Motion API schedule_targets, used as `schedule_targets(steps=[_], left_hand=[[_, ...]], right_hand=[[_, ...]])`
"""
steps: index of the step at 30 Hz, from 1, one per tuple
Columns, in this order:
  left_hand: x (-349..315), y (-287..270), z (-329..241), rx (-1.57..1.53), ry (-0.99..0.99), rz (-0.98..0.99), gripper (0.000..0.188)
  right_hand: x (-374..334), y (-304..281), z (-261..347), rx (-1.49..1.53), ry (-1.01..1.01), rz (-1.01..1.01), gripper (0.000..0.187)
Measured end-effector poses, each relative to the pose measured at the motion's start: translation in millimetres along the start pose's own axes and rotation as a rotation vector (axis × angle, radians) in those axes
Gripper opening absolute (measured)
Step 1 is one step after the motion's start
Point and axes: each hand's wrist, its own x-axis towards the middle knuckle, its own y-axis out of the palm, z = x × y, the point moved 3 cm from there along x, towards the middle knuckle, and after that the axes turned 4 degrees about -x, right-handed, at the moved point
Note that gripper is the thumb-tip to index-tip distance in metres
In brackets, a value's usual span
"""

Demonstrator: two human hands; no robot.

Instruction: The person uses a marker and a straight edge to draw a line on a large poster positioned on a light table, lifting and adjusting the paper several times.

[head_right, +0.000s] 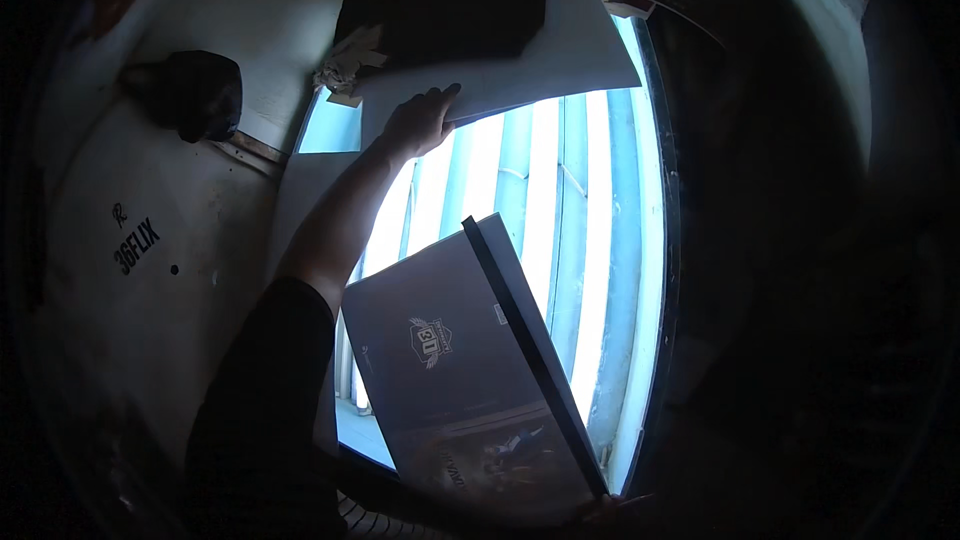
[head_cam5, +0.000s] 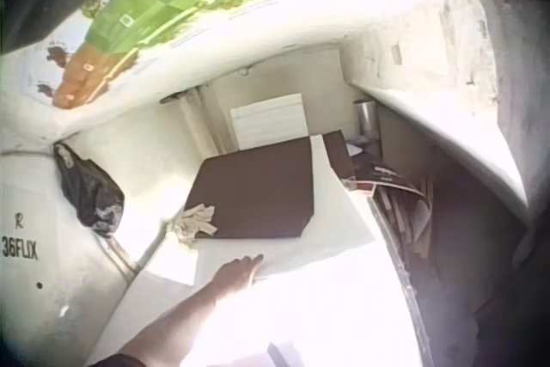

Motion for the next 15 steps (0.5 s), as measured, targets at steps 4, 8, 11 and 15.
schedule_targets(steps=[4, 8, 11, 15], left_hand=[[0, -19, 11, -0.162, 0.068, 0.018, 0.085], [-9, 19, 115, -0.595, -0.707, 0.057, 0.104], [-26, 65, 134, -0.569, -0.907, 0.198, 0.107], [1, 110, 179, -0.603, -0.780, 0.322, 0.101]], right_hand=[[8, 0, 4, 0.006, -0.004, 0.009, 0.018], [5, 3, 3, 0.054, 0.001, 0.043, 0.018], [5, -3, -3, 0.021, -0.003, 0.050, 0.018], [11, -6, 6, 0.038, -0.018, 0.051, 0.018]])
